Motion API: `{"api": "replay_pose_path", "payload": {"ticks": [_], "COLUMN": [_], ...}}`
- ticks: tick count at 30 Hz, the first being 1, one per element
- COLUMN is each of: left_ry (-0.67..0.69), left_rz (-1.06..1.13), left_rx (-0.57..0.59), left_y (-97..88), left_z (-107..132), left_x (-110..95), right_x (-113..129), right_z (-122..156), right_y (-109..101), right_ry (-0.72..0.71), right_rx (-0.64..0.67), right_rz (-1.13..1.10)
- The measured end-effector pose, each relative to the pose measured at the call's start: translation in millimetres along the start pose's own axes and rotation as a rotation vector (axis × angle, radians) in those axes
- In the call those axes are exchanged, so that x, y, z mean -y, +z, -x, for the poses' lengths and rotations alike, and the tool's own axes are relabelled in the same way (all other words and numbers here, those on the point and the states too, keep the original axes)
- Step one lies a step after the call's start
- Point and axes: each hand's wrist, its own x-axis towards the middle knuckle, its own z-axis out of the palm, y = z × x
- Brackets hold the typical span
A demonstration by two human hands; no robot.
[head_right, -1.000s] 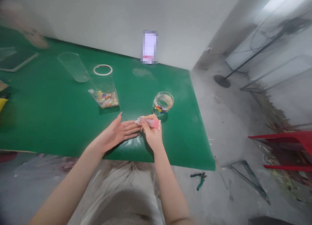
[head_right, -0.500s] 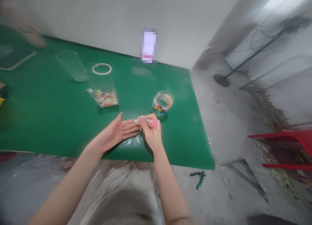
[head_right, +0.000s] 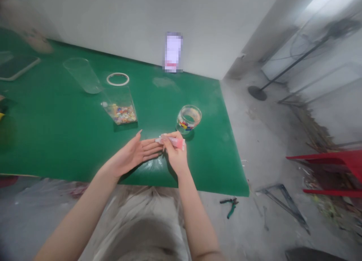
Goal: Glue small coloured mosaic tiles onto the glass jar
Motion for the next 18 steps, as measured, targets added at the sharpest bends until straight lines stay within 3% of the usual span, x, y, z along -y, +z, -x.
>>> {"api": "replay_pose_path", "payload": {"ticks": [18], "left_ry": [-0.016], "left_rz": [-0.021], "left_rx": [0.010], "left_y": [-0.3], "left_z": [-0.3], "left_x": [-1.1], "right_x": [2.6], "right_z": [0.8], "right_y": [-0.2], "right_ry": [-0.001], "right_rx": [-0.012], "right_rz": [0.043]}}
